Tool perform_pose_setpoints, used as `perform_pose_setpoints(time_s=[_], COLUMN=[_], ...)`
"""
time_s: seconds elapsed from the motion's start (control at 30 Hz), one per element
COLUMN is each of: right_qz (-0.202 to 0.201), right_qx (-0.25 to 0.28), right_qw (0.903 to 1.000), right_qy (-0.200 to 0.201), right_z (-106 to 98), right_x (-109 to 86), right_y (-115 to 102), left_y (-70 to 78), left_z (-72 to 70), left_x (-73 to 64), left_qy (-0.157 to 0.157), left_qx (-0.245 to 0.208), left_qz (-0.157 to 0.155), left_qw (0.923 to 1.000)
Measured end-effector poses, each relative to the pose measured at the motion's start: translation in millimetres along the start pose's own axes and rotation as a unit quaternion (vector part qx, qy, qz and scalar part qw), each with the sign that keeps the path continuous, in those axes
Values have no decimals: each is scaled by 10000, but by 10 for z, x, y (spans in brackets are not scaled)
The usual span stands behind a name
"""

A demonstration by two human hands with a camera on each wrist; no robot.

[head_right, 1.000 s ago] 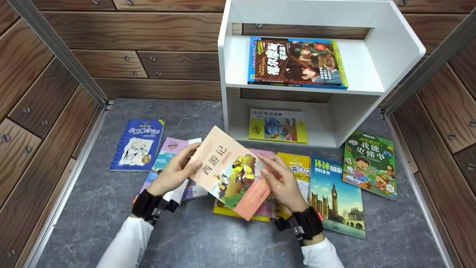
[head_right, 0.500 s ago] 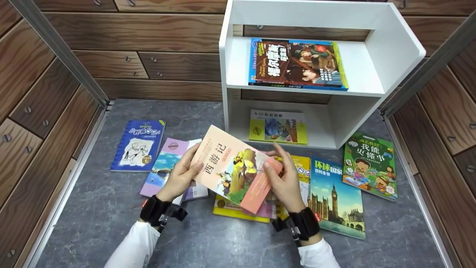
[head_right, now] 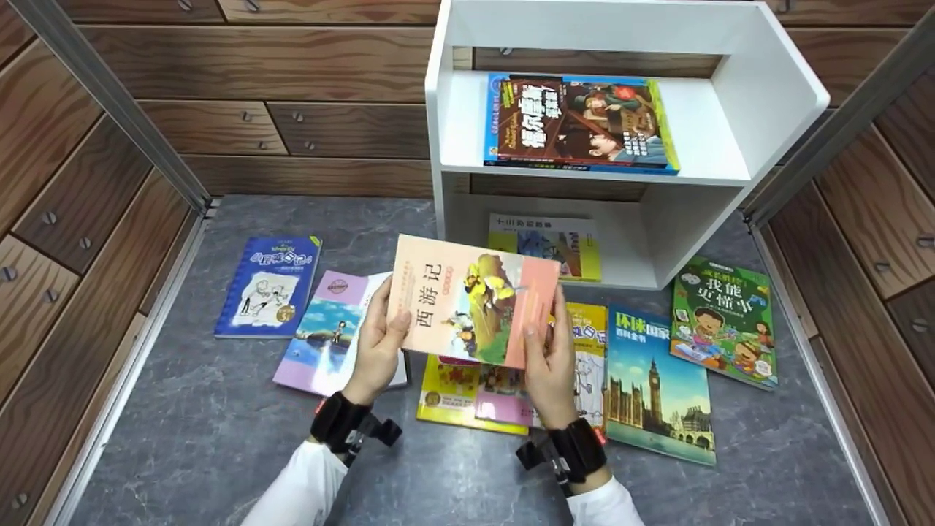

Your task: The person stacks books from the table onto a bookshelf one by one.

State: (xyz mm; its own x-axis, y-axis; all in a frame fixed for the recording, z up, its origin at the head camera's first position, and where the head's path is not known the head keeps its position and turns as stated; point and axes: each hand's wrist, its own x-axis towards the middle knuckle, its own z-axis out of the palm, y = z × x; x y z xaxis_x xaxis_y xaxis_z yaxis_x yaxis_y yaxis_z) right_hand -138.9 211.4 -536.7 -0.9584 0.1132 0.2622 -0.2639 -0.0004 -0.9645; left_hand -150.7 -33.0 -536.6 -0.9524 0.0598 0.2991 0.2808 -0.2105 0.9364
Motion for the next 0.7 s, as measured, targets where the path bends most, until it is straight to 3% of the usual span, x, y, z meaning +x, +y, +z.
perform_pose_setpoints(time_s=[0.17, 0.3, 0.47, 0.6, 0.7], right_qz=[-82, -39, 89, 498, 680], right_qx=[-71, -258, -610, -989, -1530], right_qw=[9997, 9992, 9980, 9937, 9846], right_qy=[223, 314, 150, -180, -502], right_z=[-3, -42, -158, -284, -374], right_x=[-30, -21, 48, 138, 205], right_y=[71, 89, 81, 58, 63], left_y=[-86, -147, -201, -214, -222], left_z=[170, 257, 339, 368, 361], left_x=[-21, -43, -28, 34, 98], left_qy=[202, 334, 408, 239, 19], left_qx=[-343, -144, 119, 670, 1286], left_qz=[-80, -227, -422, -565, -680], left_qw=[9992, 9991, 9982, 9959, 9894])
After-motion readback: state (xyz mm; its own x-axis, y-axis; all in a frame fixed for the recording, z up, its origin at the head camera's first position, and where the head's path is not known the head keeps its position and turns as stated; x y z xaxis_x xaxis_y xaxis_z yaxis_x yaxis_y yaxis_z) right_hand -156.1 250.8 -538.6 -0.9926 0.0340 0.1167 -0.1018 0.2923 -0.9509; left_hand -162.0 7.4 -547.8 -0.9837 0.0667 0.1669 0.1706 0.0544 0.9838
